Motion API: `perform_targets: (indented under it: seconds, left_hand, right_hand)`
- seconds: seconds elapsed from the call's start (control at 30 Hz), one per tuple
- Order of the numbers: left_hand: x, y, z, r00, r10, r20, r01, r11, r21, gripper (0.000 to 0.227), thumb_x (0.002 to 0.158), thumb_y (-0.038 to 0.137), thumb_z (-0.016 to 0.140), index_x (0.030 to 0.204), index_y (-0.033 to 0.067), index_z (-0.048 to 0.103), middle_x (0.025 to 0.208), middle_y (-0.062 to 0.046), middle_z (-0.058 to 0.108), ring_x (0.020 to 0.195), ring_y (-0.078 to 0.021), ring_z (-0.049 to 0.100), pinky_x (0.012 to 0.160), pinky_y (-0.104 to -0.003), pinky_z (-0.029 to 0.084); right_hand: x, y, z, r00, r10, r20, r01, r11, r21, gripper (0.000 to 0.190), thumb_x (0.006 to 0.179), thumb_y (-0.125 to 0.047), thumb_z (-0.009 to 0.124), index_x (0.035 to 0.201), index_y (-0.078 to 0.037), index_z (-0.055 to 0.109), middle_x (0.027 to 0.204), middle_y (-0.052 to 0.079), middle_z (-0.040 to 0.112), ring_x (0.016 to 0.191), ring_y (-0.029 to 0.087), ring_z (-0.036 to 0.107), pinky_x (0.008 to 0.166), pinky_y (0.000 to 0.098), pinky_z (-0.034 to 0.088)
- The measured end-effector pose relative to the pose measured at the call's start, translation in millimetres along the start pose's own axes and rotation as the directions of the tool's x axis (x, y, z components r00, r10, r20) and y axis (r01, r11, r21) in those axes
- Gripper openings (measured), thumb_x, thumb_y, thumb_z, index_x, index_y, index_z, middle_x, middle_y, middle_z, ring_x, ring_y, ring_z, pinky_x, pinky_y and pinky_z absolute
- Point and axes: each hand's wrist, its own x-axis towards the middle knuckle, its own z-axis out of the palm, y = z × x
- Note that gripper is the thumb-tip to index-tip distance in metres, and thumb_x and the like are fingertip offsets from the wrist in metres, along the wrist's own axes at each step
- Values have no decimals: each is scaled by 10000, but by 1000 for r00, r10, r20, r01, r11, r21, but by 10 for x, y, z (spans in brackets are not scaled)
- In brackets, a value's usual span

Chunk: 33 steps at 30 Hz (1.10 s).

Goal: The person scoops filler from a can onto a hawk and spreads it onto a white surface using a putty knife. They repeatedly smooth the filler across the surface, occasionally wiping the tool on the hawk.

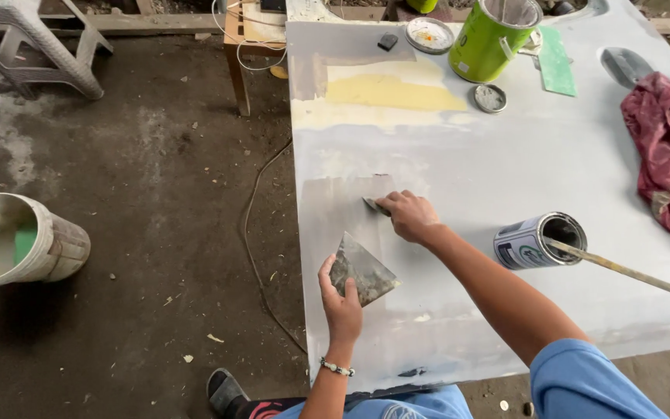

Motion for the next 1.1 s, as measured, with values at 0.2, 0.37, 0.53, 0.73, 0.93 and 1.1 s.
perform_targets:
  seconds: [0.2,0.37,0.53,0.73,0.93,1.1]
  left_hand:
    - [-21,124,-56,998,-59,21,60,995,-80,554,959,53,514,1498,34,385,1532,-148,458,1364,-287,505,1112,-398,431]
    - [-32,22,-183,1000,7,-7,-8,997,-78,556,962,48,514,1502,9,388,1539,-179,459,1409,-308,471,1168,-410,381]
    - [-30,134,-377,1000,4,10,-4,1000,-25,555,992,91,500,1516,13,336,1570,-187,401,1430,-310,441,1175,-416,379]
    - [-25,103,-479,1000,4,-6,-5,996,-84,566,986,99,494,1526,34,336,1567,-199,393,1404,-320,457,1169,-434,397]
    - [-71,109,-551,1000,11,-28,-12,1000,-18,558,987,88,500,1521,36,346,1582,-174,380,1415,-311,433,1170,-436,369]
    - [-132,-49,-531,999,18,-51,-19,1000,-22,559,960,66,518,1503,30,390,1555,-184,449,1412,-315,458,1182,-434,360]
  right_hand:
    - [-442,-142,71,999,-37,-25,37,999,-8,546,886,-55,555,1408,-211,579,1345,27,611,1221,261,574,980,422,516]
    - [-871,-278,211,998,-56,-24,56,998,6,524,875,-66,589,1383,-192,583,1325,32,607,1217,268,566,950,419,517]
    - [-1354,-451,337,997,-82,-13,82,996,17,499,887,-74,592,1377,-170,573,1300,48,603,1194,277,568,952,423,514]
    - [-1960,-646,492,985,-150,-86,153,988,24,515,842,-56,593,1349,-142,584,1270,91,611,1174,293,571,959,434,514]
    - [-2130,-684,245,961,-138,240,126,990,65,481,909,-101,574,1380,-193,572,1261,80,625,1193,288,576,976,444,500]
    - [-1441,-229,-79,991,79,105,-100,972,211,515,910,-98,524,1358,-328,634,1347,-15,664,1175,239,653,929,413,561]
